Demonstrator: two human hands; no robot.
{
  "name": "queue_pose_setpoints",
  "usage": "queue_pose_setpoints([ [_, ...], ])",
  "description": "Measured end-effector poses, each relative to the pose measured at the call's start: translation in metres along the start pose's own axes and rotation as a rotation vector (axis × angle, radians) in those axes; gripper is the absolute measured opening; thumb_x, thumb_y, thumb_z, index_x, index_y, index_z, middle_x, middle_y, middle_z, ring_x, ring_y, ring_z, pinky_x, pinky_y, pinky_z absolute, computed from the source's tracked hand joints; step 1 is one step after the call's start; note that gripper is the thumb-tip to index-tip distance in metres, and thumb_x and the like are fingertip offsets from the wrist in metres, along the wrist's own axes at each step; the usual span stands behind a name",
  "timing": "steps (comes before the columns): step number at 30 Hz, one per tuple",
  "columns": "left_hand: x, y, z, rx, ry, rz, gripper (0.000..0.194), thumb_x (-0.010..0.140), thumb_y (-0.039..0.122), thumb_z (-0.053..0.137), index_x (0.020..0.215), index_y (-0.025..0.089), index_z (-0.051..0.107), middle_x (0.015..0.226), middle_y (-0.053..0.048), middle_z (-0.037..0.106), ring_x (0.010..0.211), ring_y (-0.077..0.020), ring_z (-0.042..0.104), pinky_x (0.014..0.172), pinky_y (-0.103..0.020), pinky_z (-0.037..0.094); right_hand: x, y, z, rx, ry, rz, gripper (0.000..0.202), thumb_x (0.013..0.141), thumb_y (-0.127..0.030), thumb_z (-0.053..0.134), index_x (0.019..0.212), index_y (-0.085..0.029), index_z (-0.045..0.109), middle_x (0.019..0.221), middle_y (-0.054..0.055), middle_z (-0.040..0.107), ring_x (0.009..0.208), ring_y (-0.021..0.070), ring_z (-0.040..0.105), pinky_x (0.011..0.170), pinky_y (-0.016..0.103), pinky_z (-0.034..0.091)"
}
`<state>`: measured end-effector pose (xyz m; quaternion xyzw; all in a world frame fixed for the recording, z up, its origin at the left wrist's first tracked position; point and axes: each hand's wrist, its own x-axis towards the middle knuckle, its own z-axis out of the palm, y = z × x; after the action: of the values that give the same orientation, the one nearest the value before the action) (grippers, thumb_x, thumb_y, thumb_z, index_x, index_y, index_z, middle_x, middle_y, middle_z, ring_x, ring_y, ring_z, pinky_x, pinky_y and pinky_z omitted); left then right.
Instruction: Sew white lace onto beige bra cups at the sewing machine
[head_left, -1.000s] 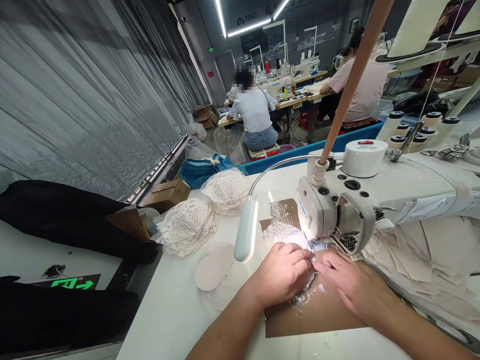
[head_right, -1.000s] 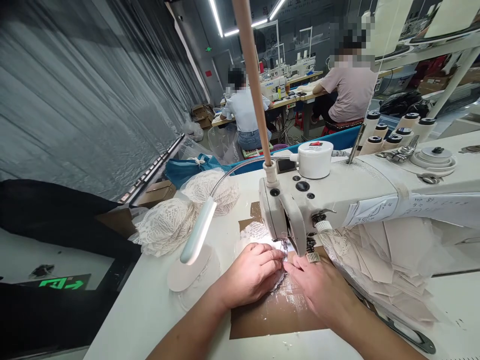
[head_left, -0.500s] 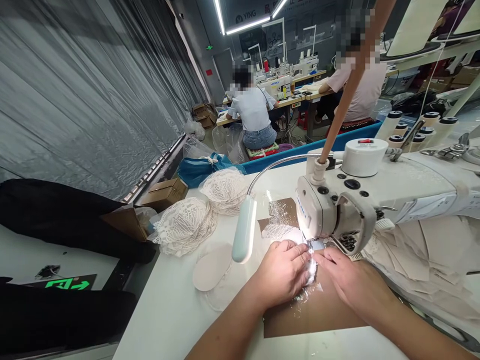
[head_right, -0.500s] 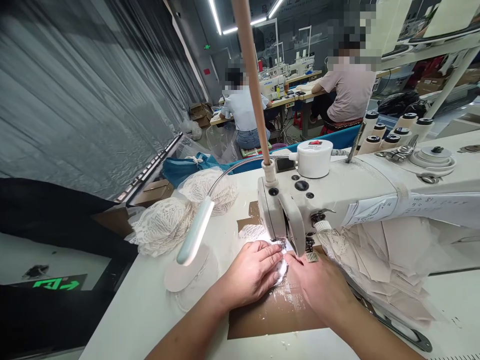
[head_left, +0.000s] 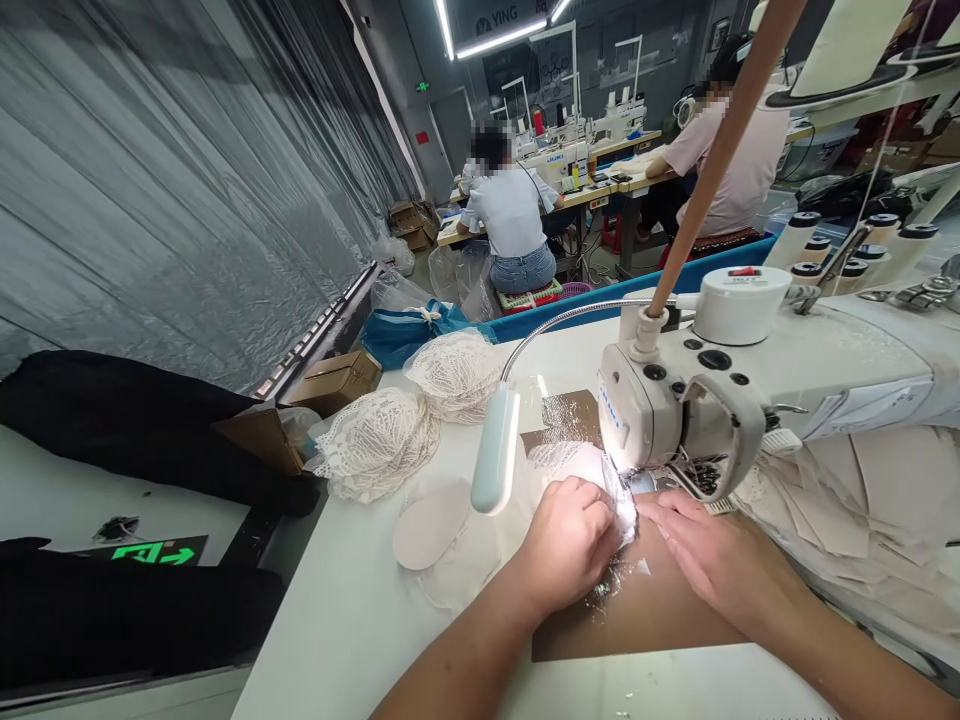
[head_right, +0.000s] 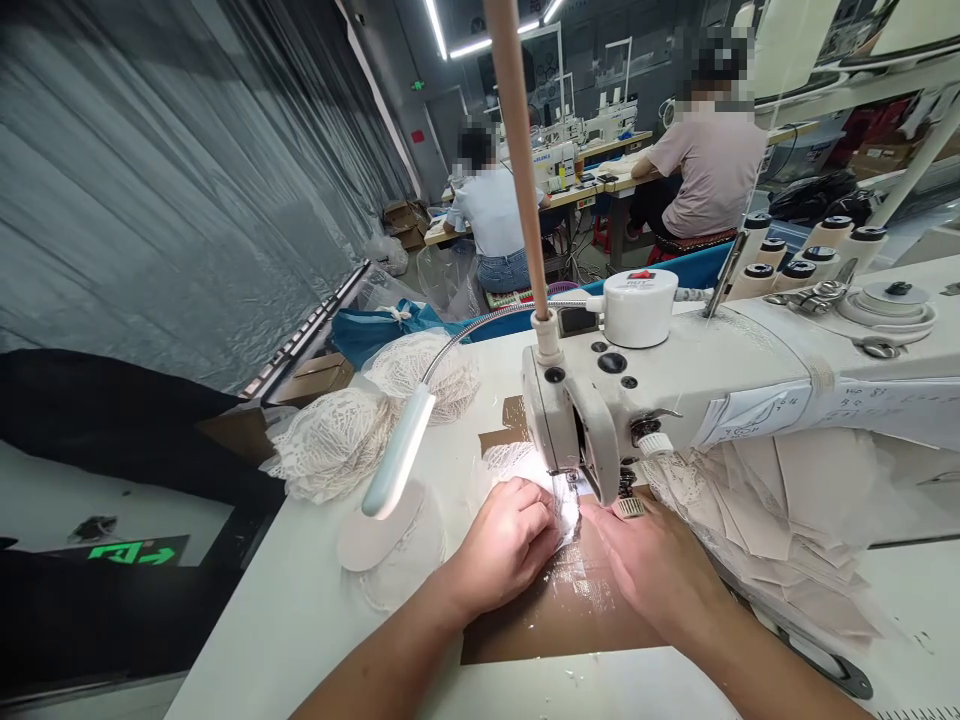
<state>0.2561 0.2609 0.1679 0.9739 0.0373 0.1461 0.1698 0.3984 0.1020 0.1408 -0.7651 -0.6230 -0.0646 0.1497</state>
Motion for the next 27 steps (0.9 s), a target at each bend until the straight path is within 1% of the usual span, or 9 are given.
queue_pose_setpoints([
  [3,0.000,0.000,0.001,0.008,0.007,0.007,0.026,0.095,0.025,0.047,0.072,0.017,0.057,0.082,-0.006,0.061,0.076,-0.0178,0.052,0.069,-0.032,0.040,0.000,-0.001,-0.001,0.026,0.012,0.006,0.038,0.089,-0.011,0.035,0.113,-0.024,0.062,0.091,0.005,0.070,0.062,0.0165,0.061,0.056,0.028,0.043],
  [8,-0.002,-0.002,0.003,-0.002,0.009,0.035,0.019,0.095,0.028,0.051,0.090,0.022,0.068,0.082,-0.003,0.062,0.079,-0.0169,0.053,0.072,-0.032,0.038,0.000,0.000,0.000,0.046,0.015,0.013,0.038,0.089,-0.011,0.035,0.111,-0.023,0.064,0.092,0.006,0.070,0.063,0.0173,0.061,0.056,0.029,0.044],
  [12,-0.003,-0.001,0.001,0.032,-0.003,0.045,0.022,0.096,0.030,0.050,0.092,0.023,0.070,0.081,-0.003,0.061,0.078,-0.0164,0.052,0.071,-0.032,0.037,-0.001,0.000,0.000,0.068,0.050,0.013,0.039,0.089,-0.012,0.035,0.112,-0.025,0.065,0.093,0.007,0.070,0.076,0.0192,0.064,0.064,0.029,0.047],
  [15,-0.003,0.000,-0.002,0.081,-0.045,0.076,0.024,0.096,0.033,0.049,0.092,0.022,0.070,0.080,-0.003,0.060,0.077,-0.0171,0.051,0.068,-0.032,0.035,-0.002,-0.001,0.004,0.093,0.075,-0.015,0.042,0.088,-0.009,0.035,0.115,-0.023,0.064,0.101,0.007,0.070,0.082,0.0188,0.065,0.068,0.029,0.048],
  [17,-0.003,0.001,-0.004,0.100,-0.058,0.096,0.024,0.095,0.035,0.050,0.095,0.021,0.070,0.082,-0.004,0.061,0.078,-0.0176,0.051,0.067,-0.032,0.035,-0.003,-0.001,0.008,0.092,0.076,-0.046,0.044,0.086,-0.007,0.036,0.115,-0.022,0.064,0.101,0.007,0.069,0.078,0.0176,0.065,0.064,0.028,0.047],
  [19,-0.002,0.000,-0.004,0.102,-0.058,0.101,0.024,0.095,0.037,0.051,0.097,0.022,0.070,0.084,-0.004,0.061,0.079,-0.0178,0.051,0.067,-0.032,0.035,-0.003,-0.002,0.011,0.065,0.075,-0.073,0.045,0.084,-0.006,0.036,0.114,-0.022,0.065,0.093,0.005,0.069,0.069,0.0164,0.063,0.057,0.028,0.044],
  [21,-0.001,0.000,-0.003,0.099,-0.052,0.093,0.025,0.095,0.037,0.050,0.098,0.022,0.070,0.085,-0.004,0.061,0.079,-0.0180,0.052,0.067,-0.032,0.036,-0.002,-0.003,0.010,0.031,0.094,-0.085,0.045,0.083,-0.006,0.037,0.113,-0.021,0.067,0.090,0.005,0.069,0.065,0.0161,0.062,0.054,0.028,0.043],
  [25,0.001,-0.001,-0.002,0.096,-0.036,0.066,0.024,0.095,0.034,0.050,0.099,0.021,0.069,0.087,-0.004,0.061,0.081,-0.0182,0.052,0.068,-0.032,0.037,0.004,-0.005,0.003,-0.029,0.102,-0.095,0.048,0.079,-0.003,0.038,0.114,-0.018,0.067,0.103,0.007,0.071,0.072,0.0158,0.066,0.055,0.027,0.045],
  [27,0.002,-0.001,-0.002,0.094,-0.034,0.052,0.024,0.095,0.033,0.050,0.102,0.021,0.069,0.088,-0.004,0.061,0.082,-0.0188,0.053,0.069,-0.032,0.038,0.005,-0.005,0.001,-0.057,0.091,-0.086,0.050,0.077,-0.002,0.040,0.115,-0.019,0.066,0.103,0.006,0.071,0.068,0.0147,0.065,0.054,0.026,0.044],
])
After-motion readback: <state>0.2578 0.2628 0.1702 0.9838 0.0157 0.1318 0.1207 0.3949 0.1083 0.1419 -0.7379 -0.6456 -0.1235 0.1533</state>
